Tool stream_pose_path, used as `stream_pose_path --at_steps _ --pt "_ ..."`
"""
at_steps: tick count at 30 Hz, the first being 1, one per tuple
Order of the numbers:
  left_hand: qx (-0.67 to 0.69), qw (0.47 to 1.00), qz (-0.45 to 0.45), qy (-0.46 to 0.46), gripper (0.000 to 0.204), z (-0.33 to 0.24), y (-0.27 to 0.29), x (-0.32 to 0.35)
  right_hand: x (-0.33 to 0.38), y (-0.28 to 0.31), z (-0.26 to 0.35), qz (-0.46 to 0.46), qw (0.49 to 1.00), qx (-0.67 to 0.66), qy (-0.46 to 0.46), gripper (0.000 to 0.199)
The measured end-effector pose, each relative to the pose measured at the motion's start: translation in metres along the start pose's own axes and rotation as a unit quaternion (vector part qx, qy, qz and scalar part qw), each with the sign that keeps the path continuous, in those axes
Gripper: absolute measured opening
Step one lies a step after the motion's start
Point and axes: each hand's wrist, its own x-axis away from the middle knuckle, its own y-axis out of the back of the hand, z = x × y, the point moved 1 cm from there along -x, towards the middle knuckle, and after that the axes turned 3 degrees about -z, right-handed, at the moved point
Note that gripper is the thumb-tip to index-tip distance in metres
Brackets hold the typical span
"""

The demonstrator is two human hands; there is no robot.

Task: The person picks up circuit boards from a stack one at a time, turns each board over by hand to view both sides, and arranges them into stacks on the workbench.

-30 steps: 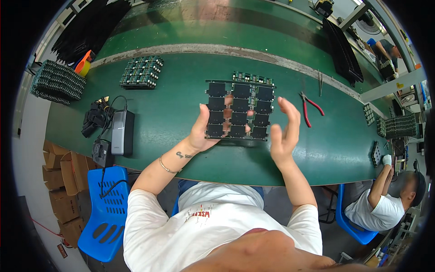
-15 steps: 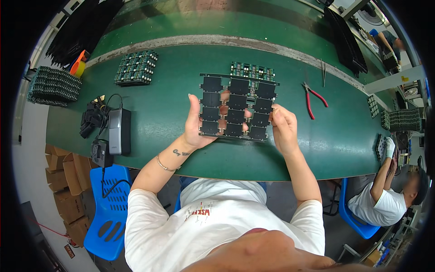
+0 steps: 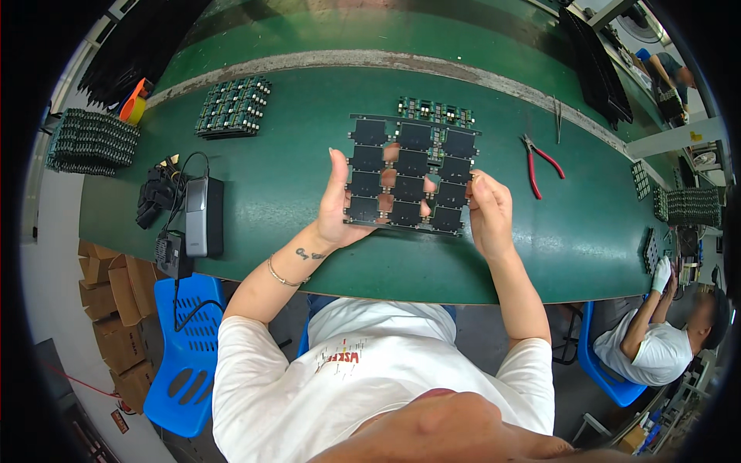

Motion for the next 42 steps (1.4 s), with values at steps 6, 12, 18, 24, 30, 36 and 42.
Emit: stream_pose_path --at_steps 6,12,18,24,30,36,42 --pt "-0.005 1.000 -0.002 0.005 0.078 0.001 -0.001 0.000 0.000 0.001 -0.004 -0.013 0.999 -0.021 -0.024 0.027" --pt "-0.024 1.000 0.004 0.004 0.079 0.002 0.002 0.001 0.001 0.002 -0.006 -0.020 0.999 -0.019 -0.021 0.027" --pt "-0.058 0.998 0.024 0.008 0.078 0.001 0.005 0.002 0.002 0.001 -0.008 -0.040 0.999 -0.030 -0.010 0.026" --pt "-0.111 0.994 0.004 0.009 0.081 0.000 0.001 0.002 0.002 -0.003 -0.003 -0.037 0.999 -0.038 -0.005 0.023" --pt "-0.128 0.992 0.010 0.006 0.083 0.000 -0.003 0.002 0.002 0.014 -0.019 -0.006 1.000 -0.014 0.013 0.037" --pt "-0.101 0.995 0.008 0.008 0.083 0.001 -0.003 0.001 0.002 0.011 -0.019 -0.030 0.999 -0.026 -0.011 0.036" --pt "-0.069 0.997 0.028 0.003 0.083 0.000 -0.003 0.001 0.001 0.007 -0.017 -0.047 0.998 -0.038 -0.021 0.034"
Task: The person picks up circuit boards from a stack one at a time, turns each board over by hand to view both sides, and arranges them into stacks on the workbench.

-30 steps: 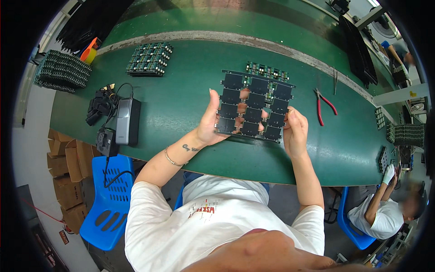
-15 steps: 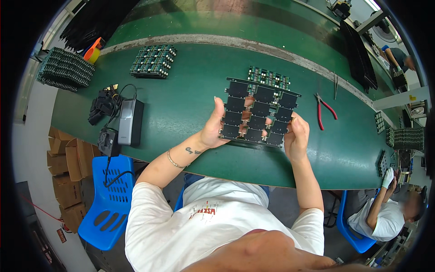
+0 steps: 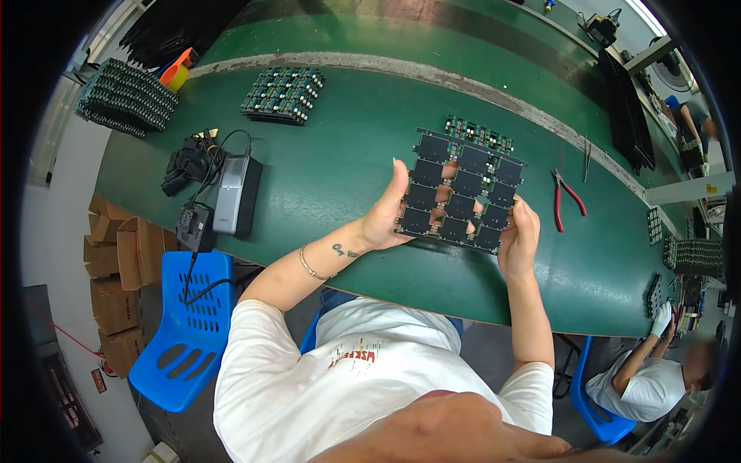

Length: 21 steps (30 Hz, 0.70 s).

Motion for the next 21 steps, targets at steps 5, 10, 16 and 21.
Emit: stream_pose_path --at_steps 5,10,16,21 --pt "-0.009 1.000 -0.012 0.005 0.084 -0.001 0.000 -0.001 -0.002 0.000 -0.001 -0.005 1.000 -0.004 -0.017 0.032" --pt "-0.013 0.998 -0.061 0.018 0.084 -0.001 0.001 -0.003 -0.006 -0.002 0.000 -0.015 0.999 -0.011 -0.048 0.030" --pt "0.030 0.995 -0.095 0.031 0.084 0.001 0.004 -0.001 -0.007 -0.009 0.004 -0.042 0.991 -0.021 -0.123 0.024" --pt "0.059 0.994 -0.079 0.044 0.086 -0.002 0.004 -0.004 -0.006 -0.011 0.005 -0.056 0.987 -0.013 -0.150 0.025"
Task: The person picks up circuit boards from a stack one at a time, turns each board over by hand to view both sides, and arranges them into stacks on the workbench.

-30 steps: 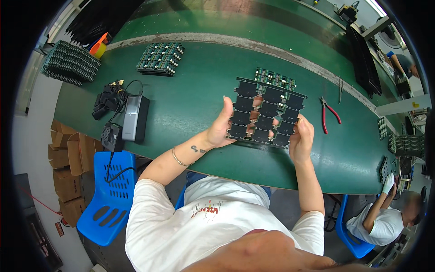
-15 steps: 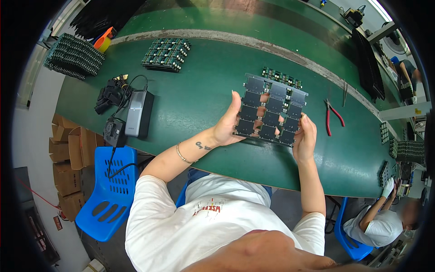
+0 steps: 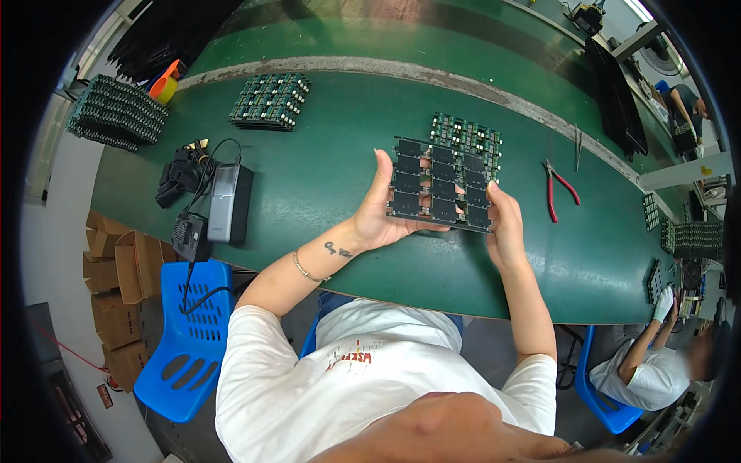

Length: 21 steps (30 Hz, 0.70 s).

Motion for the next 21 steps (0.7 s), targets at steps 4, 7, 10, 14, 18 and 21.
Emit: stream_pose_path --at_steps 4,7,10,14,18,21 --pt "0.042 0.999 -0.008 0.012 0.088 0.000 0.002 0.000 0.004 -0.004 0.004 -0.004 1.000 0.004 -0.005 0.026" --pt "0.078 0.997 -0.020 0.021 0.091 0.001 0.006 0.000 0.007 -0.007 0.006 -0.007 1.000 0.004 -0.006 0.026" --pt "0.108 0.994 0.021 0.023 0.085 0.000 0.009 0.000 0.008 -0.007 0.008 0.042 0.999 0.005 0.017 0.027" --pt "0.133 0.990 0.029 0.027 0.082 -0.002 0.006 -0.001 0.002 0.002 -0.001 0.058 0.998 0.002 0.020 0.027" --pt "0.148 0.989 0.016 0.027 0.084 -0.001 0.004 -0.001 -0.001 0.005 -0.004 0.063 0.998 -0.001 0.013 0.028" --pt "0.150 0.989 -0.003 0.018 0.093 -0.001 0.004 0.000 0.000 0.002 0.001 0.071 0.997 0.002 0.013 0.028"
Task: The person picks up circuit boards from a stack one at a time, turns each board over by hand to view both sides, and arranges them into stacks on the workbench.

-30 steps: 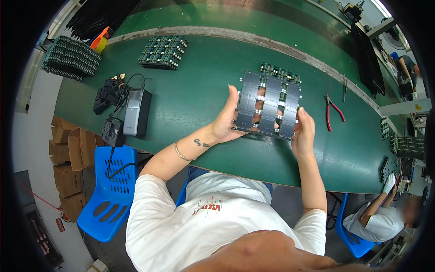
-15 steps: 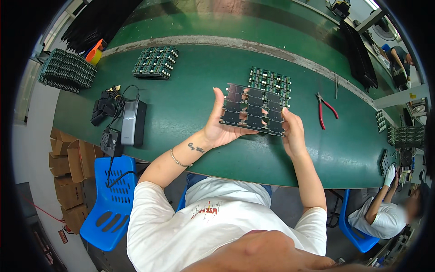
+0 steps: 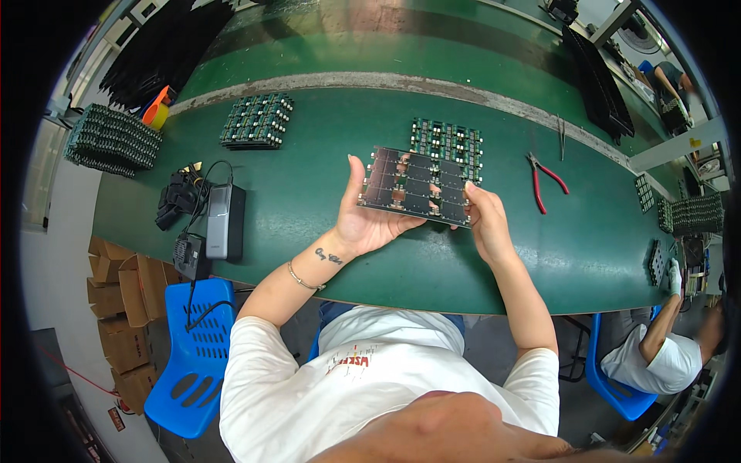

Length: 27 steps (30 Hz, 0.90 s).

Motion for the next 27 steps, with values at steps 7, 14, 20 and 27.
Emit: stream_pose_path --at_steps 7,14,20,27 --pt "-0.006 1.000 0.012 -0.006 0.087 0.000 0.000 0.001 -0.013 0.021 0.009 0.006 0.992 0.121 0.033 0.029" --pt "-0.260 0.944 -0.030 -0.201 0.062 -0.044 -0.044 0.002 -0.043 0.059 -0.008 -0.222 0.803 0.475 0.284 0.038" --pt "-0.839 0.319 -0.319 -0.304 0.075 -0.157 -0.112 0.036 -0.058 0.056 -0.025 -0.219 0.692 0.634 0.266 0.048" --pt "-0.882 -0.009 -0.469 -0.044 0.100 -0.254 -0.032 0.032 -0.057 0.067 -0.026 -0.222 0.740 0.563 0.294 0.041"
